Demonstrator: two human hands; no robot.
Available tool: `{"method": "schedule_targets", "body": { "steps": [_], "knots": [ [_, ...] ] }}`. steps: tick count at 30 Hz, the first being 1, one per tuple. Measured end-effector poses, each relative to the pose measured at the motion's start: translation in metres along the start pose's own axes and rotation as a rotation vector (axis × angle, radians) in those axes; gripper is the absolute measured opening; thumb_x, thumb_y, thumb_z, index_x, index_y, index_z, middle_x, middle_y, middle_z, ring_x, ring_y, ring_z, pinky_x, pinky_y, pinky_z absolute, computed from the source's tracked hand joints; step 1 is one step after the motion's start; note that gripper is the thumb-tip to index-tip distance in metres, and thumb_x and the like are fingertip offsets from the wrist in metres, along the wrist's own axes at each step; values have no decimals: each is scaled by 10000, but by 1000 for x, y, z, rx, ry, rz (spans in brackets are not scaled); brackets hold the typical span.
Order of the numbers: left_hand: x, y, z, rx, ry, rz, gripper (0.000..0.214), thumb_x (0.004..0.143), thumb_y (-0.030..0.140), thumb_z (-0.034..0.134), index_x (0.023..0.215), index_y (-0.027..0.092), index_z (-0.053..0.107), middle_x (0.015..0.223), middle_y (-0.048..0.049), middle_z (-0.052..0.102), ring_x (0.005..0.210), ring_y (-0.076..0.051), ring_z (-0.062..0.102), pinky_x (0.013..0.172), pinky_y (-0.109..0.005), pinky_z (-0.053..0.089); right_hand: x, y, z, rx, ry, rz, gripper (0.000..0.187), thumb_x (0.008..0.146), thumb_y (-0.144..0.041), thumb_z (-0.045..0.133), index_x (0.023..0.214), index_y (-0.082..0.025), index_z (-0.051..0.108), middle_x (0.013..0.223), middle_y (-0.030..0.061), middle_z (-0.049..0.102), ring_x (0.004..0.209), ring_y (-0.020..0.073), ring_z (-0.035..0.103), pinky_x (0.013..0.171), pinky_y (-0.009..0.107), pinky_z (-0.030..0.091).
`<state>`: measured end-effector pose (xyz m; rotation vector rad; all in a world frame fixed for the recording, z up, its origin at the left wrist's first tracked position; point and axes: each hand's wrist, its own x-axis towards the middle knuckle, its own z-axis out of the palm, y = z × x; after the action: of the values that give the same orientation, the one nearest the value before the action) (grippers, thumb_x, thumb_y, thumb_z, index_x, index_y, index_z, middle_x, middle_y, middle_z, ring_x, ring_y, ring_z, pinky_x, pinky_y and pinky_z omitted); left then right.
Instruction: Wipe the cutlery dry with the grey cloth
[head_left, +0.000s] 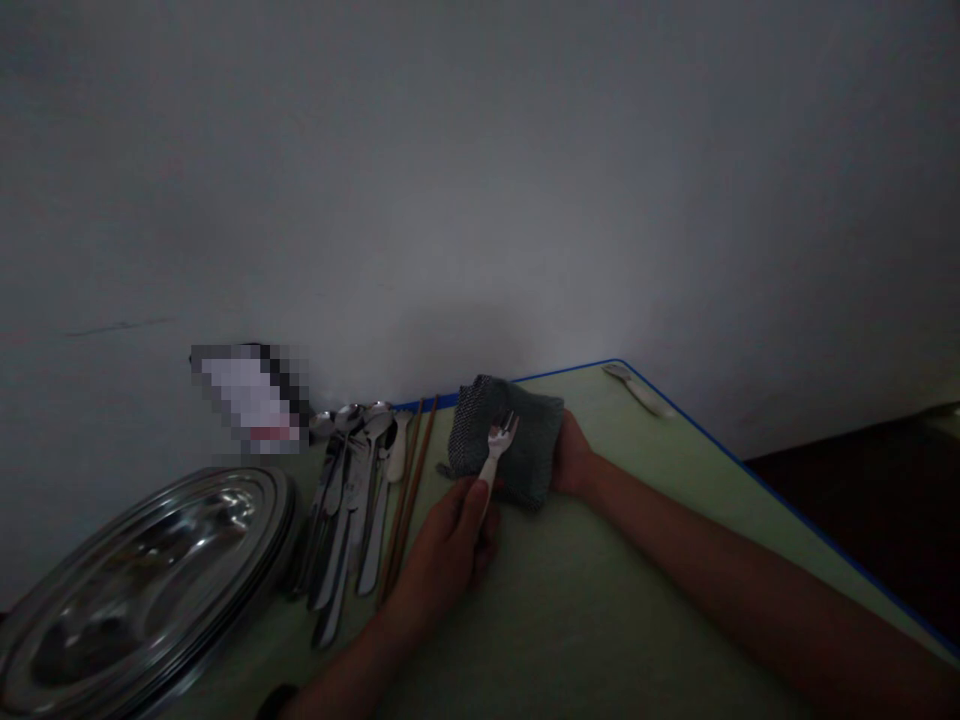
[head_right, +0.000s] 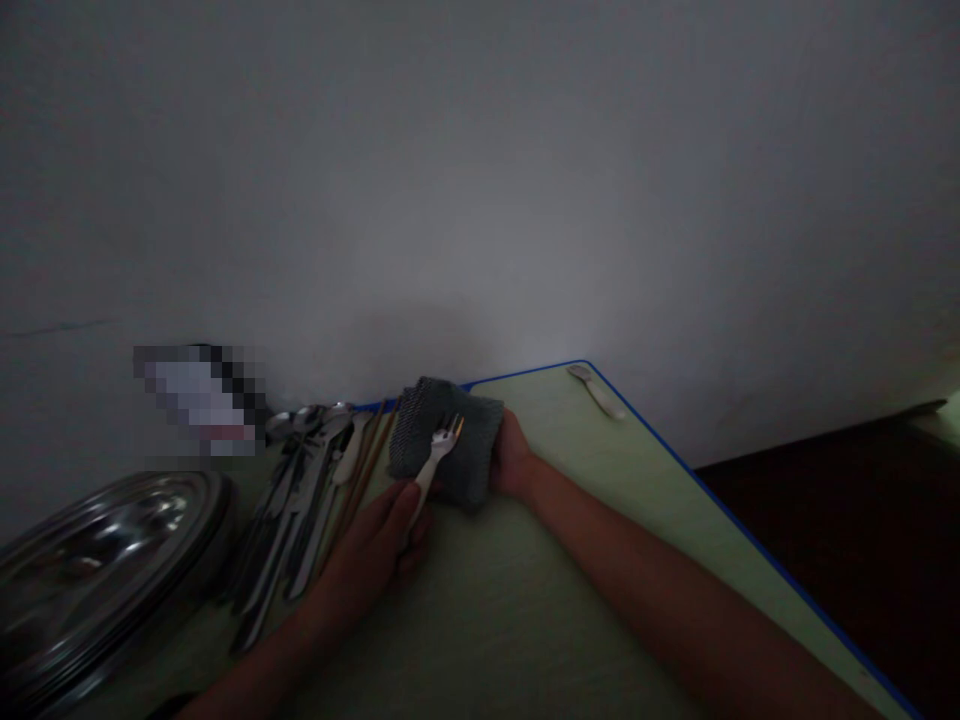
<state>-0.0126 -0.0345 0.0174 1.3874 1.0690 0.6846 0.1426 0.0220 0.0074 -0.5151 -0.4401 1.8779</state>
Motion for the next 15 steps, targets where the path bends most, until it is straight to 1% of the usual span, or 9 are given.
{"method": "schedule_targets", "body": {
  "steps": [2,3,5,6,7,9,12,15],
  "knots": [
    [-1,0,1,-5,14,4,294,822,486,362,809,196,412,579,81,377,367,-40,323,308,-137,245,0,-1,-2,-30,-20,23,273,673,-360,402,735,-165,583,736,77,668,808,235,607,786,395,457],
    [-1,0,1,-7,24,4,294,822,487,360,810,198,408,580,81,376,368,-41,325,310,-138,248,0,-1,-3,-54,-22,58,266,669,-361,414,724,-162,581,720,75,666,781,232,611,763,390,467],
    [-1,-1,0,-3,36,0,299,822,492,355,807,198,406,580,81,379,364,-39,323,311,-139,249,1,0,-4,-136,1,133,216,660,-322,461,723,-156,584,677,57,660,701,207,615,696,352,486],
    [-1,-1,0,-2,35,0,305,820,497,354,799,197,405,580,80,382,361,-39,322,310,-139,249,2,1,-4,-197,20,138,176,654,-280,494,733,-154,589,655,42,655,651,186,611,651,322,489],
    [-1,-1,-1,-1,34,3,311,818,502,354,789,197,405,578,79,384,358,-38,320,306,-140,246,2,3,-3,-262,39,113,147,649,-237,525,747,-152,594,640,29,652,608,167,605,610,295,486],
    [-1,-1,-1,2,30,13,317,814,507,358,774,196,407,581,75,394,353,-40,325,298,-141,242,3,7,-2,-360,66,3,152,652,-195,578,797,-154,602,651,13,655,572,144,598,575,268,480],
    [-1,1,-1,13,43,16,308,818,492,367,751,194,412,579,73,405,345,-37,328,297,-141,238,5,12,0,-386,104,-130,202,688,-271,614,865,-176,594,707,7,663,595,142,609,607,289,491],
    [-2,1,0,34,47,-2,313,824,481,365,721,191,417,534,81,386,331,-39,313,293,-142,227,9,14,-2,-359,188,-262,209,709,-341,615,857,-196,591,703,-12,662,607,132,611,633,283,492]
  ]
}}
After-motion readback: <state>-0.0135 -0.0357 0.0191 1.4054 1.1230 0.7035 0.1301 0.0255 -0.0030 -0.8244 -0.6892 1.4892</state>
